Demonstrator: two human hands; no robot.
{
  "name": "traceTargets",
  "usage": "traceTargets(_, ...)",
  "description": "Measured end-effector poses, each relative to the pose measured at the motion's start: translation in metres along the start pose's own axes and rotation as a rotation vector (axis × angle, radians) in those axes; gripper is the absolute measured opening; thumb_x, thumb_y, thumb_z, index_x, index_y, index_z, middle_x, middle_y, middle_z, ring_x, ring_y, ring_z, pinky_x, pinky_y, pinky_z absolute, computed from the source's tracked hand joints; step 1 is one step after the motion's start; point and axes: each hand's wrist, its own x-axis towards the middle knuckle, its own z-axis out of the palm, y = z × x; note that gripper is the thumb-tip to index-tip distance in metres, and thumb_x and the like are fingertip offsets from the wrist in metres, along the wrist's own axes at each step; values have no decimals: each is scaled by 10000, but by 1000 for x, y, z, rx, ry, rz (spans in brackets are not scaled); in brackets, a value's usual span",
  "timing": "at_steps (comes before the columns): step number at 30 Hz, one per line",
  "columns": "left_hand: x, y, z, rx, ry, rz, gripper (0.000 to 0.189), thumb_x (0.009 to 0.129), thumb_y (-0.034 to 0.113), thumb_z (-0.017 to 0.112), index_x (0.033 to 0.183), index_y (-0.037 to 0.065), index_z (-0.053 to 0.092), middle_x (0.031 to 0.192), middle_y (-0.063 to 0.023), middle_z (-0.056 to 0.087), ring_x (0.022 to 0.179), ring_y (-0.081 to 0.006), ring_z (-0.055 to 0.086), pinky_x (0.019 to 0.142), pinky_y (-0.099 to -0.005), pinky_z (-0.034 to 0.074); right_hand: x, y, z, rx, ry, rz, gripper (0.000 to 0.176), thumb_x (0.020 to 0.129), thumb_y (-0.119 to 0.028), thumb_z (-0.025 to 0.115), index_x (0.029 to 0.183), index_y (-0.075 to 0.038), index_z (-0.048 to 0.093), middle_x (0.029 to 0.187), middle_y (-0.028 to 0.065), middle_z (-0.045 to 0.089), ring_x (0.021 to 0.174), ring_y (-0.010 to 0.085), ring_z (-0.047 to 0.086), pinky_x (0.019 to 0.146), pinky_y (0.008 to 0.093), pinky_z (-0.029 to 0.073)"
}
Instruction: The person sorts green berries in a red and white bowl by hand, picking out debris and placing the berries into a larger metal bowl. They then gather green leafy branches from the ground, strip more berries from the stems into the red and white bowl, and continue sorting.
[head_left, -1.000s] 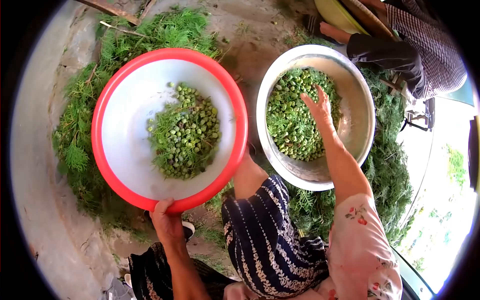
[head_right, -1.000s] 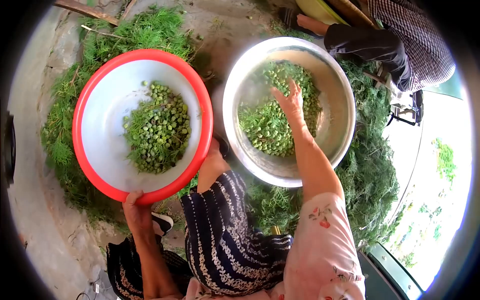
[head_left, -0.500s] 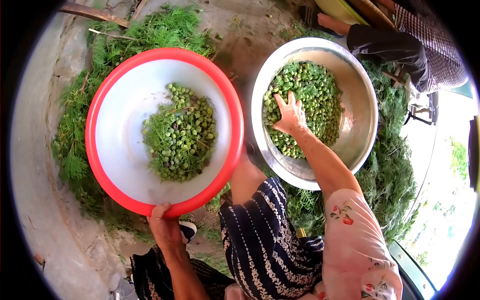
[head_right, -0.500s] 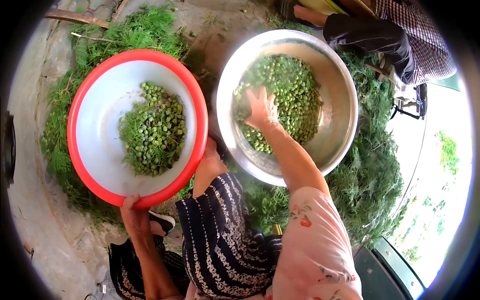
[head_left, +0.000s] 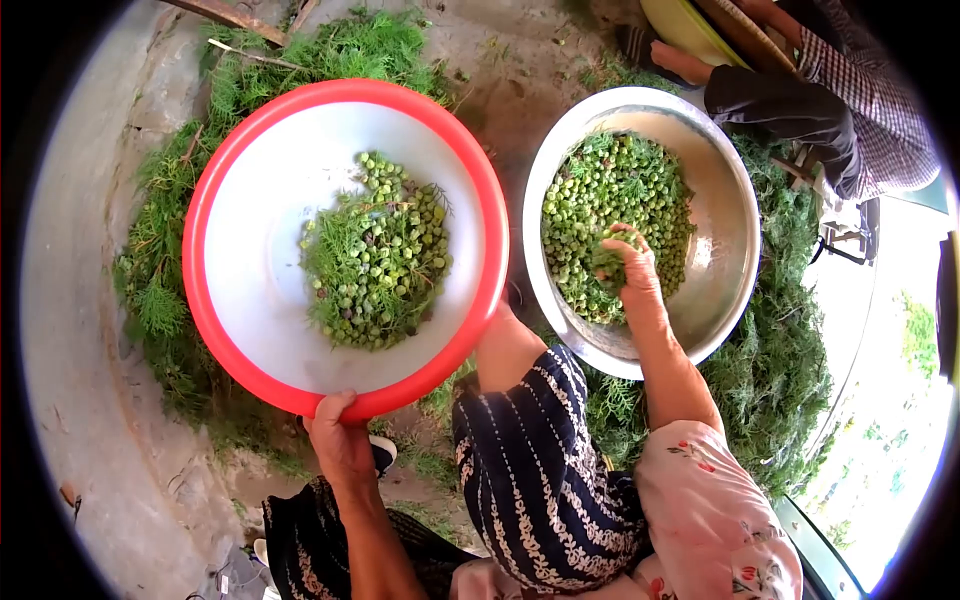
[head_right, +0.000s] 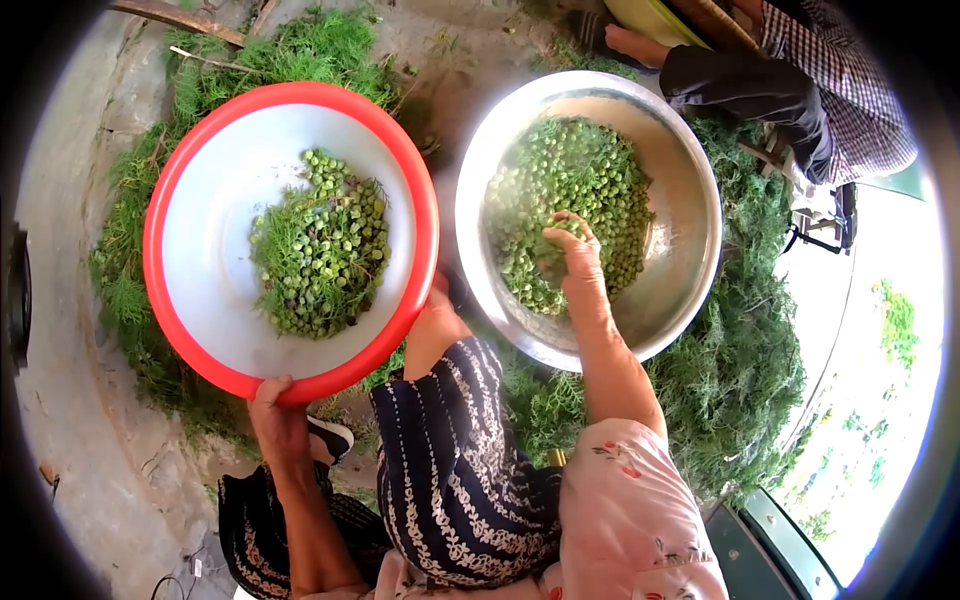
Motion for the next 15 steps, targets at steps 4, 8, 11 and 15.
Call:
traceTargets(4,14,-16,-20,-5,-14,45,367,693,-71,608,1049,-14,538,865,-72,576,803,-221,591,741,-380,503,-31,-37,25,12,-89,-42,293,755,-39,685,992,-136,543,868,65,577,701,210,621,430,285,491)
traceTargets(8,7,-11,-5,-34,-1,88,431,688,-92,602,1105,-24,512,895,-74,582,799,-220,594,733,-356,507,-70,-48,98,1,-332,-107,309,749,-71,718,1013,-110,562,904,75,607,698,207,628,480,289,541)
traceTargets(11,3,-4,2,-33,34,26,474,692,-89,596,1148,-24,486,922,-85,578,807,-226,596,726,-361,514,-94,-39,159,-279,-528,-162,643,686,-340,814,1198,-64,540,1085,92,596,1010,232,586,888,374,494)
traceTargets(15,4,0,4,-28,29,30,493,694,-80,596,1167,-28,471,953,-96,573,828,-234,596,716,-364,521,-89,-3,206,-874,-901,-449,914,721,-544,709,1422,-93,334,1408,258,286,1295,336,370,1052,444,362)
